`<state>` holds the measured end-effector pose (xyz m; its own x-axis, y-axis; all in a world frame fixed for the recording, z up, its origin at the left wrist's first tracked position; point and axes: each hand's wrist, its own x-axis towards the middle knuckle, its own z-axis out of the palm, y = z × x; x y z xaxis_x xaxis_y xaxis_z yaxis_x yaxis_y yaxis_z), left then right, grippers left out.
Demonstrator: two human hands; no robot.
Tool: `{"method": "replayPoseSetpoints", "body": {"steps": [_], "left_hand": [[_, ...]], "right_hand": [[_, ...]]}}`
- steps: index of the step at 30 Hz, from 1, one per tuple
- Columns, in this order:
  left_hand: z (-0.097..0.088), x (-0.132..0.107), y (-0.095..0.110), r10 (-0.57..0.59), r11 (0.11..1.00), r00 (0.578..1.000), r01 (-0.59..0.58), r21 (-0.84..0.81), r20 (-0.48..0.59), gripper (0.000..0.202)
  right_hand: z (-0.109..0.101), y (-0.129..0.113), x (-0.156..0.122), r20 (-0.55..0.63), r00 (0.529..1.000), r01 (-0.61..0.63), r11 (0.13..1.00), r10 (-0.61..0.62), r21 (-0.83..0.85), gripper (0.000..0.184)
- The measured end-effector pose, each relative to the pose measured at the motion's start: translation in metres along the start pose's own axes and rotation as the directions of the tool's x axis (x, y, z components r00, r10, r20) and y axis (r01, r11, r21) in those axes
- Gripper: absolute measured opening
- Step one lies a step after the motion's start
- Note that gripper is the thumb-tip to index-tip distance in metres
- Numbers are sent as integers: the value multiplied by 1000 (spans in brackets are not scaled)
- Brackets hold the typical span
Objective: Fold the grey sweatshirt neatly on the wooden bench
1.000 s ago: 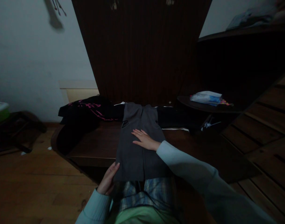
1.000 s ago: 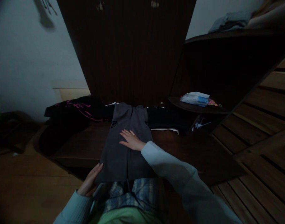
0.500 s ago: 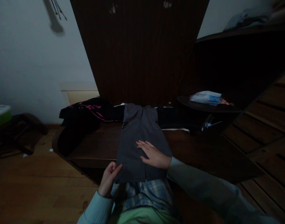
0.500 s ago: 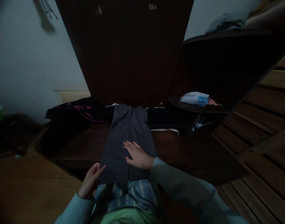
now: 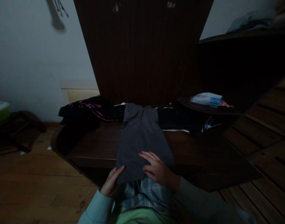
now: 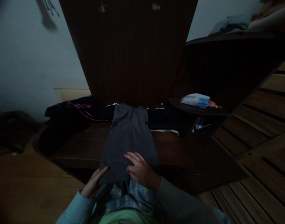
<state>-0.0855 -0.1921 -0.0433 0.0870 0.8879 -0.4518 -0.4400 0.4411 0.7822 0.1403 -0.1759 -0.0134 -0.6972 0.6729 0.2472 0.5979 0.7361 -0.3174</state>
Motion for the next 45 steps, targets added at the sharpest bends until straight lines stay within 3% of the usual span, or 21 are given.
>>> {"method": "replayPoseSetpoints", "body": {"steps": [4,8,14,18,20,22,23,25,27,29,32,34,37,39,42,45], "left_hand": [[4,-3,6,11,999,1000,-13,43,27,33],[-1,-3,8,37,995,998,-42,89,51,37],[-27,-20,-2,-2,964,988,-39,264,152,39],[-47,-27,-7,-33,929,966,-64,363,256,50],[-51,-24,-5,30,889,966,-144,436,257,49],[-48,-20,0,207,788,962,-272,552,177,40],[-46,-18,3,345,704,931,-340,624,117,35],[-36,-17,13,620,477,782,-437,763,60,29],[-20,-15,26,759,230,629,-498,836,166,23],[3,-9,38,715,16,571,-590,807,403,17],[42,14,50,504,-188,520,-713,675,690,25],[63,33,51,380,-287,513,-725,626,769,39],[77,48,42,270,-386,568,-676,628,778,52],[75,41,34,232,-424,594,-651,630,770,58],[70,14,27,220,-451,590,-645,617,777,64],[72,-4,32,217,-446,606,-636,630,765,50]], "right_hand": [[0,-6,1,-21,1000,-4,1000,4,-1,15],[-14,-5,-3,-31,999,11,998,-9,63,14],[-49,29,-10,-179,963,-203,979,203,22,19],[-56,41,-5,-128,969,-211,977,211,18,35],[-50,39,0,-71,978,-196,980,197,25,46],[-41,36,6,-5,980,-200,980,200,22,52],[-36,35,9,23,978,-209,978,209,14,54],[-28,33,12,51,972,-229,973,230,-12,54],[-25,32,12,54,970,-234,971,236,-41,53],[-25,32,12,57,971,-230,971,233,-65,53],[-26,33,12,55,971,-227,970,232,-84,53],[-26,34,12,49,972,-224,970,229,-93,52],[-22,32,7,53,976,-206,972,213,-109,54],[-19,26,0,49,980,-185,976,192,-117,58],[-18,10,-14,7,989,-147,982,149,-120,60],[-29,-5,-18,-20,992,-125,989,124,-82,52]]}}
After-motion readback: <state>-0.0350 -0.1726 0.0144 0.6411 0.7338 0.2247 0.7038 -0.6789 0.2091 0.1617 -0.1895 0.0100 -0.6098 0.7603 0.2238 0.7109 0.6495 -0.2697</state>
